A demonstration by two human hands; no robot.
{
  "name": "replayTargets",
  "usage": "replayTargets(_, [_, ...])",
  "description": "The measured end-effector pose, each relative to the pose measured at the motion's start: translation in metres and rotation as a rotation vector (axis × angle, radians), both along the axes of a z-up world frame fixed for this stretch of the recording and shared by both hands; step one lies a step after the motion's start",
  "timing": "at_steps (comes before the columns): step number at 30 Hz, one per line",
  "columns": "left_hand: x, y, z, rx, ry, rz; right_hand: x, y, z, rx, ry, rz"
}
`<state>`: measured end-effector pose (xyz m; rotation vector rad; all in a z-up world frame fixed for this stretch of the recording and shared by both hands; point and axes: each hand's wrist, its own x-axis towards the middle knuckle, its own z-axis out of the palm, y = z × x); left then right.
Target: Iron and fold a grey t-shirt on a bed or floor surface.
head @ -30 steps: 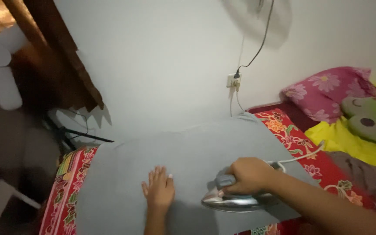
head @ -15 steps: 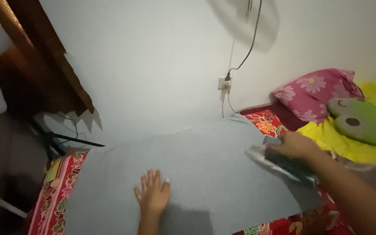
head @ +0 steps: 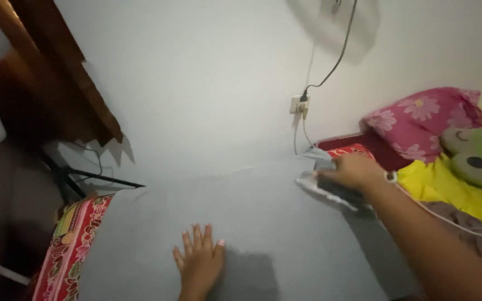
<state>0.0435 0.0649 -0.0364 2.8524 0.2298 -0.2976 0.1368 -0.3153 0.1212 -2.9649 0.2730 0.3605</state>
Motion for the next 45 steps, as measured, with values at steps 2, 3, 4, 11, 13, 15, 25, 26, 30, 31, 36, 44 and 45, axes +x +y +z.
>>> replayTargets(2, [0.001, -0.002, 0.003, 0.006, 0.013, -0.001, 0.022, -0.011, -0.007, -0.032, -0.047, -0.031])
replayTargets(3, [0.001, -0.003, 0.005, 0.008, 0.020, -0.004, 0.034, -0.016, -0.009, -0.067, -0.102, -0.065])
replayTargets(4, [0.002, -0.001, 0.002, 0.008, 0.020, 0.004, 0.038, -0.017, -0.011, -0.067, -0.102, -0.057])
replayTargets(11, [0.017, 0.021, -0.048, -0.134, -0.111, -0.052, 0.006, 0.027, -0.016, -0.001, 0.030, 0.263])
replayTargets(13, [0.027, 0.029, -0.063, -0.183, -0.131, -0.049, -0.017, 0.068, -0.014, -0.063, 0.107, 0.428])
replayTargets(15, [0.037, 0.037, -0.077, -0.401, -0.125, -0.015, -0.041, 0.111, -0.013, 0.113, 0.132, 0.622])
replayTargets(25, [0.012, 0.064, -0.043, -0.768, -0.081, 0.205, -0.141, 0.179, 0.002, 0.111, 0.166, 0.956])
replayTargets(26, [0.007, 0.062, -0.035, -0.744, -0.091, 0.195, -0.144, 0.163, -0.005, 0.099, 0.114, 1.017])
replayTargets(30, [-0.006, 0.060, -0.018, -0.762, -0.116, 0.180, -0.160, 0.124, -0.003, 0.065, 0.117, 0.774])
replayTargets(31, [-0.018, 0.057, 0.001, -0.763, -0.114, 0.182, -0.162, 0.132, -0.002, 0.065, 0.120, 0.775])
replayTargets(36, [-0.035, 0.058, 0.021, -1.019, -0.265, 0.453, -0.167, 0.197, 0.000, 0.076, 0.072, 0.618])
replayTargets(44, [-0.022, 0.108, -0.017, -1.078, -0.629, 0.616, -0.135, 0.284, -0.004, 0.131, -0.052, 0.688])
replayTargets(45, [-0.020, 0.113, -0.021, -1.083, -0.717, 0.625, -0.135, 0.286, -0.003, 0.136, -0.042, 0.714])
